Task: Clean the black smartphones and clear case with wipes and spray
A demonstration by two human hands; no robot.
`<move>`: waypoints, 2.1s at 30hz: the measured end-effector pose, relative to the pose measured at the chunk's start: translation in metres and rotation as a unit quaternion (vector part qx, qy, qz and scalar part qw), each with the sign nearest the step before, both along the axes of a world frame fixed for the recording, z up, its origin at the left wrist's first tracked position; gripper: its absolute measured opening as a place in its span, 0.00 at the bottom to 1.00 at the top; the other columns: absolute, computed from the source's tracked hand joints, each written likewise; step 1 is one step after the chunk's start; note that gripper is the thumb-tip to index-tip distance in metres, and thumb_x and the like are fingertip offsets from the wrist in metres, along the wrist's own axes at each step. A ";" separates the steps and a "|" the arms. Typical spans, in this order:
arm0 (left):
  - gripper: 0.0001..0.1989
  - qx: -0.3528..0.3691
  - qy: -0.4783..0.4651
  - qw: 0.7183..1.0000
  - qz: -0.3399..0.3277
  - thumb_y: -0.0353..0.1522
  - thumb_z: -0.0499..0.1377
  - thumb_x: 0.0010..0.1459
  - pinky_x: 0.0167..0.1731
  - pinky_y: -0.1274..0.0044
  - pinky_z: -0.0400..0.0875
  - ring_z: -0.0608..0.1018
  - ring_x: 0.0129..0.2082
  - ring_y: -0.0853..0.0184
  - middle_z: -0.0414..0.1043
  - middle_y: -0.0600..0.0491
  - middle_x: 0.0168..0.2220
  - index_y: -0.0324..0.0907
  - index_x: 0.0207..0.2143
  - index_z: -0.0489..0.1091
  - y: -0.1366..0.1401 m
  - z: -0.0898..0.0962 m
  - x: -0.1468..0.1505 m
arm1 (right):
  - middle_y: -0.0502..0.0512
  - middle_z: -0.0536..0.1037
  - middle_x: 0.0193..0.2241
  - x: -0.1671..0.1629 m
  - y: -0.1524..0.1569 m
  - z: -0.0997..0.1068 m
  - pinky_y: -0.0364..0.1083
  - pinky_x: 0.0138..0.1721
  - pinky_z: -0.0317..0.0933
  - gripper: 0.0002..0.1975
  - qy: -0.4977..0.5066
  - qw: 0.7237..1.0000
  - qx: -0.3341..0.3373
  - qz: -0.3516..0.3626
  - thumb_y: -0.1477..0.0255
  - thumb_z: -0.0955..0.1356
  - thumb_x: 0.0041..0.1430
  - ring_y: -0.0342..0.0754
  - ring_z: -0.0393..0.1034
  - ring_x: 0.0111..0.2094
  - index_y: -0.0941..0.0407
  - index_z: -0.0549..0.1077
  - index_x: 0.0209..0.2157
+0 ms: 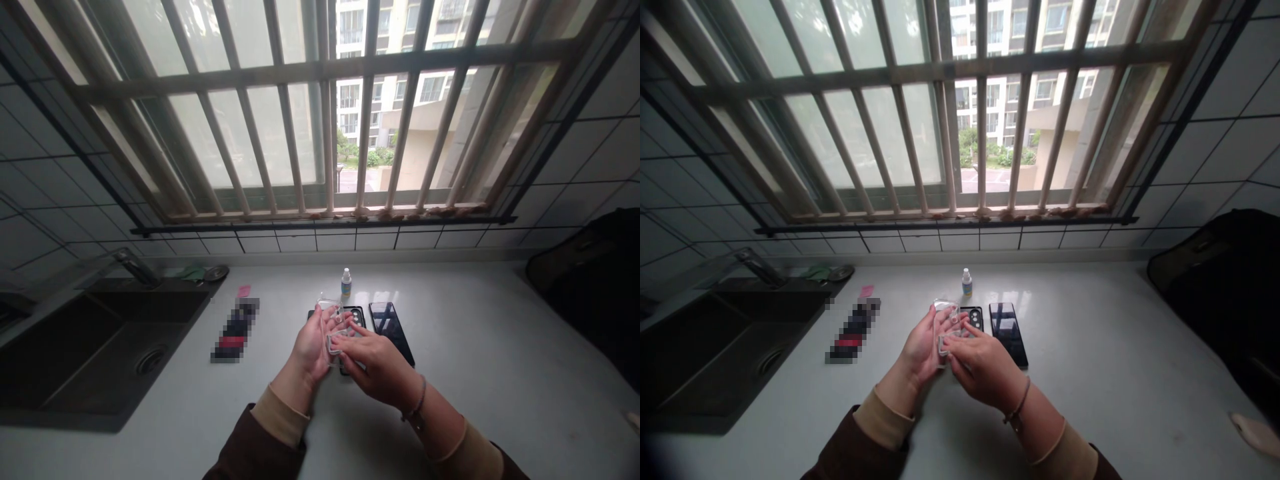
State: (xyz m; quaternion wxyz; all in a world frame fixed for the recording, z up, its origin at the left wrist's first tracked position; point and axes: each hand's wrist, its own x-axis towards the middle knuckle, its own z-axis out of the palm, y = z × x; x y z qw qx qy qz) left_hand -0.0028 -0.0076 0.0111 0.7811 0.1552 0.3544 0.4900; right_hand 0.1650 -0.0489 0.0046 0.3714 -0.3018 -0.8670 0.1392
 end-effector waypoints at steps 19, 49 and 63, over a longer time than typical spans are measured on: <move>0.31 0.037 -0.005 0.997 -0.066 0.49 0.51 0.74 0.55 0.64 0.76 0.81 0.52 0.54 0.74 0.33 0.57 0.34 0.66 0.64 -0.008 -0.002 0.008 | 0.64 0.87 0.42 0.019 0.024 -0.012 0.54 0.44 0.78 0.26 0.421 0.809 -0.319 -0.258 0.51 0.66 0.69 0.59 0.83 0.41 0.60 0.83 0.44; 0.25 0.000 0.000 0.997 0.075 0.46 0.47 0.76 0.55 0.63 0.78 0.80 0.57 0.54 0.73 0.34 0.61 0.36 0.54 0.72 0.001 0.011 -0.003 | 0.52 0.78 0.25 0.003 -0.005 0.008 0.44 0.38 0.69 0.17 0.029 0.988 -0.088 -0.124 0.68 0.62 0.72 0.46 0.72 0.27 0.54 0.75 0.29; 0.37 0.029 -0.024 0.967 -0.253 0.53 0.45 0.73 0.43 0.67 0.79 0.82 0.44 0.55 0.77 0.31 0.50 0.28 0.54 0.76 -0.024 0.017 0.002 | 0.55 0.84 0.30 0.021 0.027 -0.016 0.45 0.28 0.70 0.25 0.448 0.762 -0.411 -0.222 0.46 0.72 0.60 0.50 0.76 0.27 0.56 0.82 0.37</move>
